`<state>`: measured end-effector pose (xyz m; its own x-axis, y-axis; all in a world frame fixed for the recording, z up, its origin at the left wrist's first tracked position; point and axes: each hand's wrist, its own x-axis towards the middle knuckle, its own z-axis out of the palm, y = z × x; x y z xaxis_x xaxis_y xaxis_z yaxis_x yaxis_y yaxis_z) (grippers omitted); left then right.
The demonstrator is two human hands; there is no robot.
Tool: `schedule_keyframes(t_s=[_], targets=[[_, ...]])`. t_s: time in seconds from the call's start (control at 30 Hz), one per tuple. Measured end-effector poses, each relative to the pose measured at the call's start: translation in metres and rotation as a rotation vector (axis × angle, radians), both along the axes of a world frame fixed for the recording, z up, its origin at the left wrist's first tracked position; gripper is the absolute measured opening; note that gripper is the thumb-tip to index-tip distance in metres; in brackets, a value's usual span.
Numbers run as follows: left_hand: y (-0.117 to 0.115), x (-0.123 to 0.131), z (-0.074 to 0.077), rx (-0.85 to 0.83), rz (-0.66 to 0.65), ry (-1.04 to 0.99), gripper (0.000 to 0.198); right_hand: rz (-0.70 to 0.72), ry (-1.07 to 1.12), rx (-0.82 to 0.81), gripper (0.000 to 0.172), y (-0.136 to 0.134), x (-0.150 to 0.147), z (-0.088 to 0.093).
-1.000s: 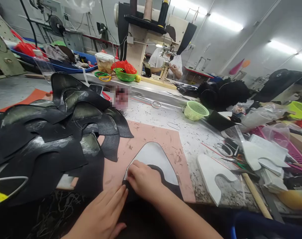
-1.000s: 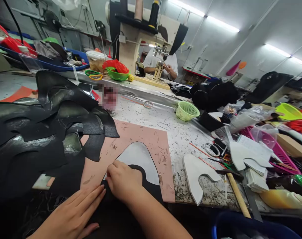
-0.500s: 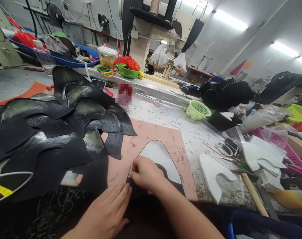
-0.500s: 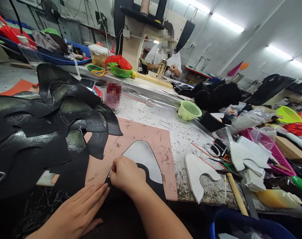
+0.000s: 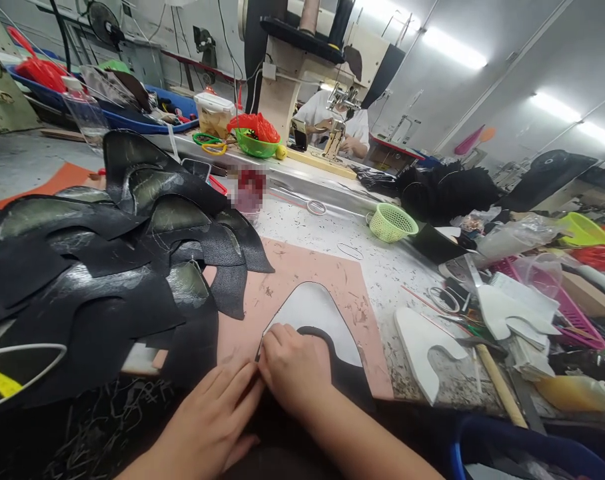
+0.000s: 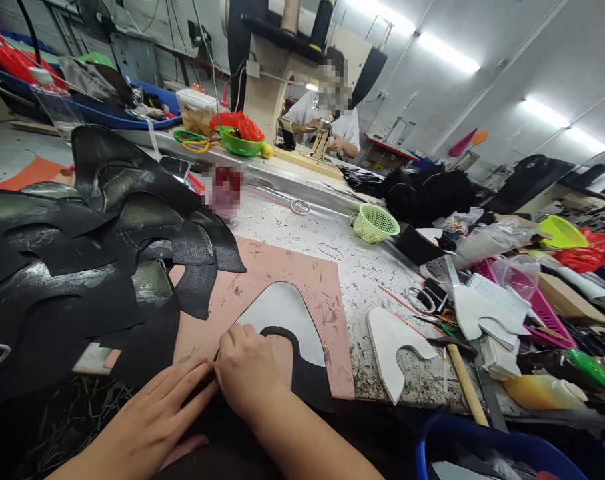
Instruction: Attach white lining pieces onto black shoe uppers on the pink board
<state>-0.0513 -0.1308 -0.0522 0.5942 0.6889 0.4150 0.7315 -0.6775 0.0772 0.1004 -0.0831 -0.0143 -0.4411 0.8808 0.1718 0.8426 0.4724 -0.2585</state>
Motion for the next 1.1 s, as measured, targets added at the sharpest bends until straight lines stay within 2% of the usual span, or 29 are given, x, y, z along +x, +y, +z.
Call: schedule_keyframes(t_s=[0.07, 0.13, 0.2, 0.27, 0.37, 0.43, 0.5, 0.53, 0.63, 0.77, 0.87, 0.93, 1.0, 1.03, 1.1], targets=[[0.005, 0.000, 0.000, 0.010, -0.026, 0.021, 0.045, -0.164, 0.207, -0.207, 0.009, 0.014, 0.006, 0.001], [0.007, 0.000, -0.002, 0.004, -0.064, 0.065, 0.048, -0.370, 0.510, -0.470, 0.009, 0.036, 0.021, 0.004], [0.009, 0.000, -0.002, -0.019, -0.075, 0.102, 0.050, -0.511, 0.743, -0.612, 0.012, 0.063, 0.044, 0.009], [0.013, 0.002, 0.007, -0.071, -0.079, 0.137, 0.049, -0.585, 0.830, -0.579, 0.013, 0.087, 0.070, 0.013], [0.033, 0.013, 0.036, -0.228, -0.125, 0.242, 0.035, -0.631, 0.844, -0.446, 0.013, 0.104, 0.097, 0.013], [0.057, 0.033, 0.056, -0.316, -0.133, 0.291, 0.022, -0.604, 0.812, -0.375, 0.012, 0.103, 0.098, 0.007], [0.087, 0.059, 0.066, -0.329, -0.088, 0.193, 0.015, -0.500, 0.622, -0.288, 0.010, 0.097, 0.090, 0.000], [0.101, 0.073, 0.066, -0.322, -0.045, 0.070, 0.015, -0.441, 0.505, -0.248, 0.008, 0.094, 0.085, -0.003], [0.134, 0.107, 0.052, -0.300, 0.054, -0.060, 0.020, -0.337, 0.273, -0.185, 0.009, 0.091, 0.076, -0.006], [0.143, 0.120, 0.032, -0.310, 0.074, -0.068, 0.016, -0.361, 0.230, -0.148, 0.016, 0.091, 0.091, 0.002], [0.137, 0.118, 0.031, -0.316, 0.028, -0.021, 0.018, -0.471, 0.130, -0.003, 0.018, 0.075, 0.113, 0.005], [0.133, 0.118, 0.033, -0.324, 0.003, 0.011, 0.027, -0.475, 0.090, 0.135, 0.023, 0.049, 0.127, -0.003], [0.131, 0.118, 0.034, -0.344, -0.010, 0.040, 0.038, -0.351, 0.143, 0.217, 0.030, 0.010, 0.141, -0.020], [0.130, 0.118, 0.034, -0.356, -0.017, 0.055, 0.044, -0.261, 0.189, 0.208, 0.032, -0.013, 0.148, -0.031], [0.129, 0.117, 0.035, -0.382, -0.039, 0.088, 0.060, -0.132, 0.239, 0.032, 0.029, -0.063, 0.161, -0.056]])
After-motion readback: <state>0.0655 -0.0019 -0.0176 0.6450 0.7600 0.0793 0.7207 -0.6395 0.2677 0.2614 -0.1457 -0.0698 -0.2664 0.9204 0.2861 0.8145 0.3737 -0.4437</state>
